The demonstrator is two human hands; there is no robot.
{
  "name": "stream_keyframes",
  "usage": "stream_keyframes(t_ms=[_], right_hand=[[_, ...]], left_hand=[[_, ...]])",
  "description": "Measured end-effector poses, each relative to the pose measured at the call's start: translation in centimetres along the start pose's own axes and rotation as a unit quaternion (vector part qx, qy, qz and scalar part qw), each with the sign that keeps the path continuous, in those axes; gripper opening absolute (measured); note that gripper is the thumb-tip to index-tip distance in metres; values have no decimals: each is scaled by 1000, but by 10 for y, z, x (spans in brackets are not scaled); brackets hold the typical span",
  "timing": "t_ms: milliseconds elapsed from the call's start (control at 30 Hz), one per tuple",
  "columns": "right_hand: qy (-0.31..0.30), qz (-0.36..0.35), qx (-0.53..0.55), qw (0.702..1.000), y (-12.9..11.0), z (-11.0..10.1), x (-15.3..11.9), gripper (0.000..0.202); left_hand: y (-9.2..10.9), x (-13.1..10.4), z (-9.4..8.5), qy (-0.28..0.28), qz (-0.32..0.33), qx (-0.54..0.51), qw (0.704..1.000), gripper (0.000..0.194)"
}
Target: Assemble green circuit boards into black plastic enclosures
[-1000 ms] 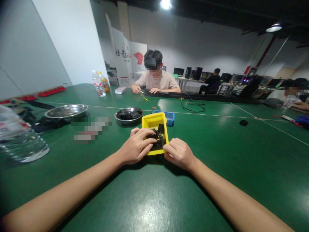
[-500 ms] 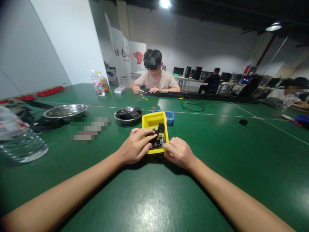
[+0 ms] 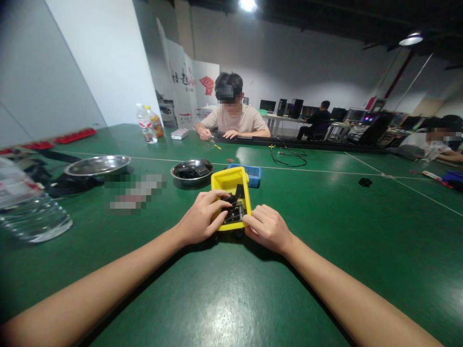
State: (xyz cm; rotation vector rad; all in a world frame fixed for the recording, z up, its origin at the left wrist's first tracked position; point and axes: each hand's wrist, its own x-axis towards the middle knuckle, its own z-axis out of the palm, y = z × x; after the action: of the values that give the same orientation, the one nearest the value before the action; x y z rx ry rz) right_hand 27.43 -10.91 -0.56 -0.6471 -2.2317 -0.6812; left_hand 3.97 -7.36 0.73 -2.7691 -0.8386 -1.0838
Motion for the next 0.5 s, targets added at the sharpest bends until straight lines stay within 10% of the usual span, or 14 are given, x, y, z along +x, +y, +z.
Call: stream_keyframes(t_ms=[233, 500], right_hand=[[-4, 12, 24, 1000, 1, 1, -1, 13], [38, 64, 65, 995, 5, 2, -3, 11]], left_hand=[[0, 0, 4, 80, -29, -51, 995, 13], [-2, 5, -2, 293, -156, -109, 937, 14]])
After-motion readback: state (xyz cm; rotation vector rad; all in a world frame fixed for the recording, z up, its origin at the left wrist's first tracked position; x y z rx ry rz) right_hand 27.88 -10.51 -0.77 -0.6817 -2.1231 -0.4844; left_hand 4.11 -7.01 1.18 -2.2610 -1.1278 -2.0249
